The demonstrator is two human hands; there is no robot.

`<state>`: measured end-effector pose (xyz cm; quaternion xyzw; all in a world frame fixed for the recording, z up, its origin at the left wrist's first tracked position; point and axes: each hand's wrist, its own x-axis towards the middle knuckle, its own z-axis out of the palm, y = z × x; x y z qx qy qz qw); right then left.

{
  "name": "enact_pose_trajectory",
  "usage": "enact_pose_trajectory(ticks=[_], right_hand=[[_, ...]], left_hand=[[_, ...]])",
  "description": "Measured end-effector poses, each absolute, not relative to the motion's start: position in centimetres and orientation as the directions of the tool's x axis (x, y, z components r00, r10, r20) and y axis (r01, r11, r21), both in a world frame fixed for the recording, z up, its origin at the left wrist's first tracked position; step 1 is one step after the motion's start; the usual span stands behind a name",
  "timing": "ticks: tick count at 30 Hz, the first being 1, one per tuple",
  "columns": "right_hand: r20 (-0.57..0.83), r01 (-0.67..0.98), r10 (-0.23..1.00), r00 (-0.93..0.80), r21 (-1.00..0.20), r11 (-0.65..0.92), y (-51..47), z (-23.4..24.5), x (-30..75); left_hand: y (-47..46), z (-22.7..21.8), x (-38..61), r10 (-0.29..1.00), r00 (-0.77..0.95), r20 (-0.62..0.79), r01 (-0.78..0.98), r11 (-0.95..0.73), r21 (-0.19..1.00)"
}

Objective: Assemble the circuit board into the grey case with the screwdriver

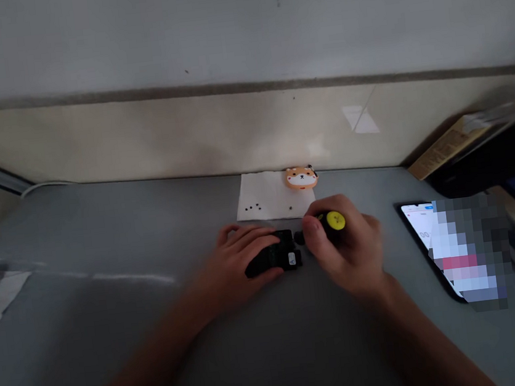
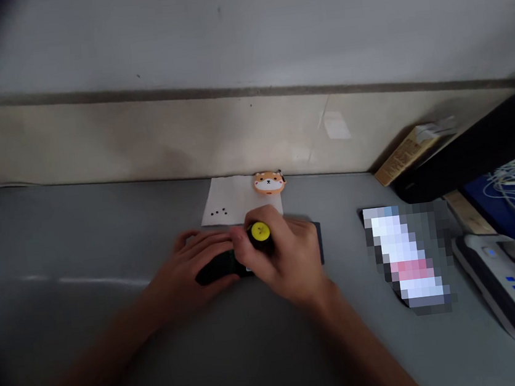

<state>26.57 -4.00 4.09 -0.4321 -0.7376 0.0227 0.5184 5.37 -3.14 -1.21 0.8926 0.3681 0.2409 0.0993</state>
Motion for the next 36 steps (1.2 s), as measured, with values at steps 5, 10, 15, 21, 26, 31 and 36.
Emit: enact_pose_trajectory(ticks=[5,10,15,21,26,31,36], right_hand=[[0.730,0.595,0.675,-0.107,-0.497,0.632,-3.9,4.1,26.4],[0.637,0.560,0.771,-0.007,-0.636,0.531,-3.7,4.1,26.1],[0.470,0.379,0.882,0.039,-0.824,0.422,-3.4,4.5,25.7],[0.325,-0.102,0.945,-0.030,-0.942,0.321,-2.8,4.7,25.6],[0.295,-0.197,0.956,-0.009,-0.937,0.287,-2.7,4.0,25.3],[0.264,-0.433,0.963,-0.051,-0.875,0.217,-2.4,3.9,24.9],[0.265,-0.461,0.964,-0.012,-0.857,0.230,-2.0,4.2,25.5]], left_hand=[[-3.3,-1.2,5.4,0.701,0.611,0.368,0.612,-0.713,0.341],[-3.2,-1.2,5.2,0.709,0.631,0.314,0.622,-0.705,0.342],[-3.1,-1.2,5.1,0.680,0.653,0.334,0.599,-0.734,0.321],[-3.1,-1.1,5.3,0.692,0.637,0.340,0.611,-0.722,0.326],[-3.2,-1.0,5.4,0.678,0.637,0.366,0.596,-0.735,0.325],[-3.2,-0.7,5.5,0.694,0.628,0.352,0.606,-0.720,0.338],[-3.2,-0.5,5.5,0.704,0.622,0.342,0.601,-0.709,0.368]])
